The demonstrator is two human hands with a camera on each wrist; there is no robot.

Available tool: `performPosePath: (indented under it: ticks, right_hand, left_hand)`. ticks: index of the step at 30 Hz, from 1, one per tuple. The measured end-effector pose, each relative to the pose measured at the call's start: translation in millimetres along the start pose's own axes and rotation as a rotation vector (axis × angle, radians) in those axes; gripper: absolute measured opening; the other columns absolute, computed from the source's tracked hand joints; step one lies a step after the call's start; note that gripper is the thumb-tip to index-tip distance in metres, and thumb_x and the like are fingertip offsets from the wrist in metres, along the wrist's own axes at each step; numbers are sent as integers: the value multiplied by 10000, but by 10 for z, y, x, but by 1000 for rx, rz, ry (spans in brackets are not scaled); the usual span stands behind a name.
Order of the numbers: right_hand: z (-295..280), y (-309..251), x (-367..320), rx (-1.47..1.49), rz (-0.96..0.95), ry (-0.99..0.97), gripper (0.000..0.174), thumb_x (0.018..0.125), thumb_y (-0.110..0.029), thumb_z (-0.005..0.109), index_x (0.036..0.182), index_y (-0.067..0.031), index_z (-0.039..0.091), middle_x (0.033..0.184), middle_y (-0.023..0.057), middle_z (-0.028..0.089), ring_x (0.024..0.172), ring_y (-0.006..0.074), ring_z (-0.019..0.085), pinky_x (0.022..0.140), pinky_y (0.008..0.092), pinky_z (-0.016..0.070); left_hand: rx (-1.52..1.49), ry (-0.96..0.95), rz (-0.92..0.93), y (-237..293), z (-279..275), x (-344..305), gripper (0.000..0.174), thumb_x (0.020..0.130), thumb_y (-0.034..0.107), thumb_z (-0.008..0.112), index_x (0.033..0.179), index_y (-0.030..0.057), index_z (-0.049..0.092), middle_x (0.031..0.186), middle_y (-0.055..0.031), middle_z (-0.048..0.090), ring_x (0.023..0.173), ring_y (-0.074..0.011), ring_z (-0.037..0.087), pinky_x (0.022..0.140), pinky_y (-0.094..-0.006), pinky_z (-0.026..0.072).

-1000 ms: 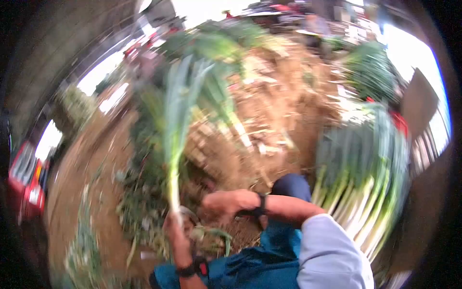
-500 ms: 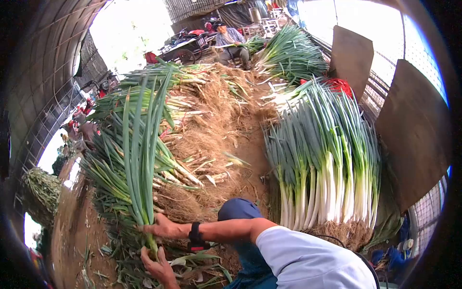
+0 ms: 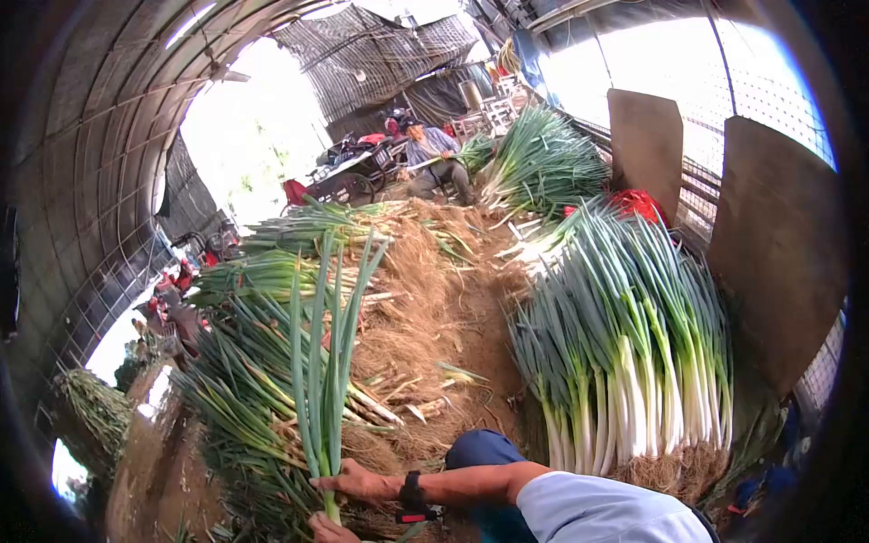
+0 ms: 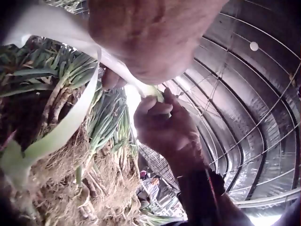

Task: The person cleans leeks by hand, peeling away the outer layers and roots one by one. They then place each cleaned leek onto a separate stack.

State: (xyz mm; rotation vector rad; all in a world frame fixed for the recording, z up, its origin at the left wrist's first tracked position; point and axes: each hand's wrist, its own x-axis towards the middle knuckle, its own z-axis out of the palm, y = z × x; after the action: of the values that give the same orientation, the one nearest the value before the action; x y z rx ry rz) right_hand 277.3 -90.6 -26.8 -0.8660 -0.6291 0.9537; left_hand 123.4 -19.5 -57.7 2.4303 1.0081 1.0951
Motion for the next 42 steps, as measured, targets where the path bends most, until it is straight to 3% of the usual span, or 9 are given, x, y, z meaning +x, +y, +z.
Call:
performPosePath:
  ticks: [3, 4, 15, 23, 25, 31, 36, 40, 42]
  right_hand:
    - [1, -198, -68, -133, -7, -18, 293, 896, -292, 715, 1037, -48, 635, 785, -20, 607, 699, 84, 538, 577, 279, 464]
    - [-69, -164, 11, -334, -410, -27, 299, 884, -280, 725, 1048, -46, 637, 797, -7, 619, 706, 93, 546, 600, 281, 472]
    - [-339, -496, 410, 36, -126, -232, 374, 854, -231, 756, 1112, -3, 610, 1002, 164, 692, 880, 237, 671, 684, 309, 542]
    - [-181, -471, 546, 39, -76, -416, 521, 824, -336, 767, 1164, 0, 558, 1067, 222, 650, 940, 292, 640, 757, 362, 522]
    - [12, -431, 482, 153, -38, -384, 619, 807, -350, 781, 1240, -10, 498, 1113, 213, 630, 962, 290, 631, 796, 390, 517]
    - [6, -59, 502, 140, -150, 84, 552, 828, -232, 780, 1215, -20, 448, 1009, 141, 624, 891, 244, 635, 794, 394, 544]
    - [-98, 35, 495, -213, -164, 295, 279, 822, -181, 760, 957, 7, 604, 787, 71, 650, 654, 176, 641, 552, 294, 539]
    - [-116, -111, 334, -382, -245, 231, 345, 844, -332, 746, 977, -28, 648, 1049, 91, 628, 905, 164, 600, 735, 344, 522]
    - [-78, -118, 321, -207, -79, 235, 283, 867, -277, 716, 936, -15, 636, 862, 55, 627, 765, 147, 588, 680, 296, 494]
  left_hand:
    - [-201, 93, -137, -64, 116, 80, 328, 1002, 255, 503, 1047, -53, 607, 912, -262, 624, 851, -439, 599, 728, -491, 472]
    - [-146, 227, -52, -295, 259, 128, 279, 978, 219, 522, 893, -31, 609, 748, -243, 611, 742, -476, 577, 625, -505, 464]
    - [101, 132, -501, -2183, -79, -620, 273, 968, 245, 543, 952, -18, 614, 830, -209, 656, 782, -396, 630, 690, -487, 476]
    - [-168, -83, 263, -304, -672, 407, 417, 938, 211, 616, 1275, -19, 528, 1082, -227, 622, 982, -343, 615, 873, -448, 476]
    - [-523, -555, -139, -37, -719, 453, 352, 932, 177, 635, 1253, 50, 568, 1054, -114, 629, 992, -232, 620, 788, -396, 518]
    - [209, 112, 361, -230, -185, 69, 428, 853, 214, 721, 1211, 30, 573, 861, -112, 599, 727, -281, 603, 618, -430, 457]
    - [-39, -154, 136, -117, -6, 2, 391, 870, 214, 681, 1201, 33, 581, 945, -188, 646, 808, -389, 627, 686, -454, 500]
    - [-298, -142, 86, -118, 171, 39, 250, 958, 221, 566, 1048, -1, 638, 867, -237, 646, 772, -412, 631, 655, -477, 499]
    - [-402, -229, -107, -287, 226, 9, 300, 999, 229, 494, 985, -32, 642, 819, -238, 639, 730, -414, 608, 641, -452, 489]
